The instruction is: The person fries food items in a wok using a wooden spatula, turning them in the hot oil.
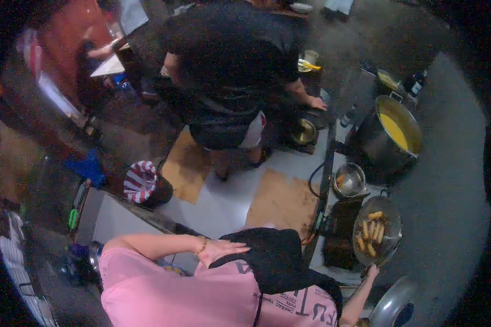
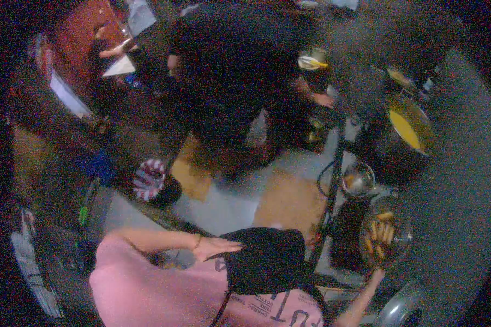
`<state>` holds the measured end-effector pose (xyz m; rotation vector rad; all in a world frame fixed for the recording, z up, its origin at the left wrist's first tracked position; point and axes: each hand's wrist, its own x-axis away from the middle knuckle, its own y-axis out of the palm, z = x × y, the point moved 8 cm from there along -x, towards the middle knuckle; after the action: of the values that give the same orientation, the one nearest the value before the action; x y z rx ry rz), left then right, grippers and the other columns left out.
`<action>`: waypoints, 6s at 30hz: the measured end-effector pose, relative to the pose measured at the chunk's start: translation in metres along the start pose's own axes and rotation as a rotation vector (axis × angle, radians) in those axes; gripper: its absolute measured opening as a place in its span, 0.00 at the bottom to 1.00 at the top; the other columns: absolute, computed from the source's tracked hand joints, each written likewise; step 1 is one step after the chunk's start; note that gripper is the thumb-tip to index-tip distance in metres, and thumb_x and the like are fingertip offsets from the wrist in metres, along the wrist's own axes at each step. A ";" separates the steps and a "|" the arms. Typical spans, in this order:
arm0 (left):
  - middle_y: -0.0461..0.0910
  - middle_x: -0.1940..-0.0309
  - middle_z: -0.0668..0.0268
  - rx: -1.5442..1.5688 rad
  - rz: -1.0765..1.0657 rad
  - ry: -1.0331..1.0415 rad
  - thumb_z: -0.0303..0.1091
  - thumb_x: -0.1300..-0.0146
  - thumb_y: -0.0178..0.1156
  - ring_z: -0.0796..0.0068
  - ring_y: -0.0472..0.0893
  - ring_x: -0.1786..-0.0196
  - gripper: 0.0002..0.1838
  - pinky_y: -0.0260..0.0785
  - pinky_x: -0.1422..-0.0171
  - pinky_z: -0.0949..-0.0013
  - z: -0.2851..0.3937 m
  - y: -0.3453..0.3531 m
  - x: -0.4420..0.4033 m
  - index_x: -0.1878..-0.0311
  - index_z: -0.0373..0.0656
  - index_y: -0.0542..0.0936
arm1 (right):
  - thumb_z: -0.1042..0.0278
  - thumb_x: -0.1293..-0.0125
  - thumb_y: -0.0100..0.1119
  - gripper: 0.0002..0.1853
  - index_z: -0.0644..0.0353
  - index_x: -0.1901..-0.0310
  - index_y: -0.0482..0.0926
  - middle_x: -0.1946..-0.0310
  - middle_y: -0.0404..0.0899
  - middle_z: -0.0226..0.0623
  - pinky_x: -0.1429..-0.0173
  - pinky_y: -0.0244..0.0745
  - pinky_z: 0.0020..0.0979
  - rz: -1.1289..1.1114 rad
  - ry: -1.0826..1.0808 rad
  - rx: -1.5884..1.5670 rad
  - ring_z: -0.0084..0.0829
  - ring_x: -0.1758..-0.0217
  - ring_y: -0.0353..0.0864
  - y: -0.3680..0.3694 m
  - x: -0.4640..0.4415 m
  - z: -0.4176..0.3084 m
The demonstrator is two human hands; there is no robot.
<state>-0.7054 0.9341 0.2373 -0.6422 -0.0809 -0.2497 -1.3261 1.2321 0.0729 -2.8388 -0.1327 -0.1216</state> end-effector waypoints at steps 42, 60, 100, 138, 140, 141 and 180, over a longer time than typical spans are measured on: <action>0.56 0.38 0.59 0.383 0.080 -0.454 0.42 0.38 0.42 0.65 0.55 0.35 0.28 0.44 0.32 0.67 0.016 -0.041 -0.045 0.37 0.38 0.56 | 0.76 0.51 0.47 0.09 0.60 0.66 0.65 0.86 0.63 0.28 0.83 0.61 0.25 -0.322 0.387 0.069 0.22 0.88 0.61 0.013 0.112 -0.049; 0.47 0.35 0.49 0.130 -0.024 -0.102 0.53 0.55 0.53 0.49 0.49 0.33 0.46 0.44 0.32 0.57 0.009 -0.021 -0.030 0.34 0.41 0.49 | 0.73 0.53 0.50 0.07 0.61 0.70 0.67 0.89 0.64 0.32 0.86 0.60 0.29 -0.241 0.340 0.191 0.27 0.88 0.64 0.020 0.066 -0.013; 0.49 0.36 0.46 0.079 0.027 -0.038 0.60 0.54 0.50 0.47 0.50 0.33 0.48 0.44 0.33 0.56 -0.005 -0.016 -0.016 0.36 0.36 0.50 | 0.73 0.51 0.50 0.03 0.61 0.75 0.68 0.89 0.66 0.32 0.84 0.59 0.29 -0.021 0.085 0.167 0.26 0.89 0.63 -0.007 0.014 -0.041; 0.40 0.34 0.47 0.049 0.047 0.013 0.68 0.88 0.65 0.49 0.43 0.31 0.76 0.41 0.31 0.56 -0.012 -0.010 -0.039 0.33 0.39 0.40 | 0.69 0.53 0.47 0.03 0.58 0.77 0.67 0.90 0.62 0.28 0.81 0.56 0.24 -0.511 0.093 0.083 0.23 0.89 0.61 -0.008 0.067 0.008; 0.40 0.34 0.46 0.045 0.028 -0.021 0.70 0.89 0.64 0.49 0.43 0.31 0.77 0.41 0.31 0.55 -0.012 -0.011 -0.031 0.34 0.38 0.40 | 0.68 0.53 0.48 0.04 0.57 0.79 0.66 0.90 0.62 0.28 0.81 0.55 0.24 -0.483 0.310 -0.002 0.22 0.89 0.60 0.000 0.073 0.004; 0.40 0.34 0.46 0.042 0.003 -0.060 0.72 0.89 0.64 0.49 0.42 0.31 0.77 0.41 0.31 0.55 -0.012 -0.011 -0.030 0.34 0.38 0.40 | 0.68 0.52 0.48 0.05 0.57 0.79 0.66 0.90 0.62 0.28 0.81 0.54 0.23 -0.445 0.493 -0.076 0.22 0.89 0.60 0.000 0.073 0.009; 0.52 0.36 0.55 0.087 -0.017 -0.201 0.40 0.42 0.44 0.58 0.52 0.33 0.29 0.43 0.31 0.64 -0.018 -0.037 -0.038 0.37 0.40 0.56 | 0.76 0.50 0.49 0.23 0.63 0.49 0.62 0.83 0.66 0.31 0.83 0.62 0.24 -0.300 0.489 -0.054 0.22 0.86 0.63 0.015 0.192 -0.089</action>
<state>-0.7513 0.9028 0.2386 -0.5786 -0.2886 -0.1962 -1.1407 1.2064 0.1722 -2.7266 -0.4479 -0.8806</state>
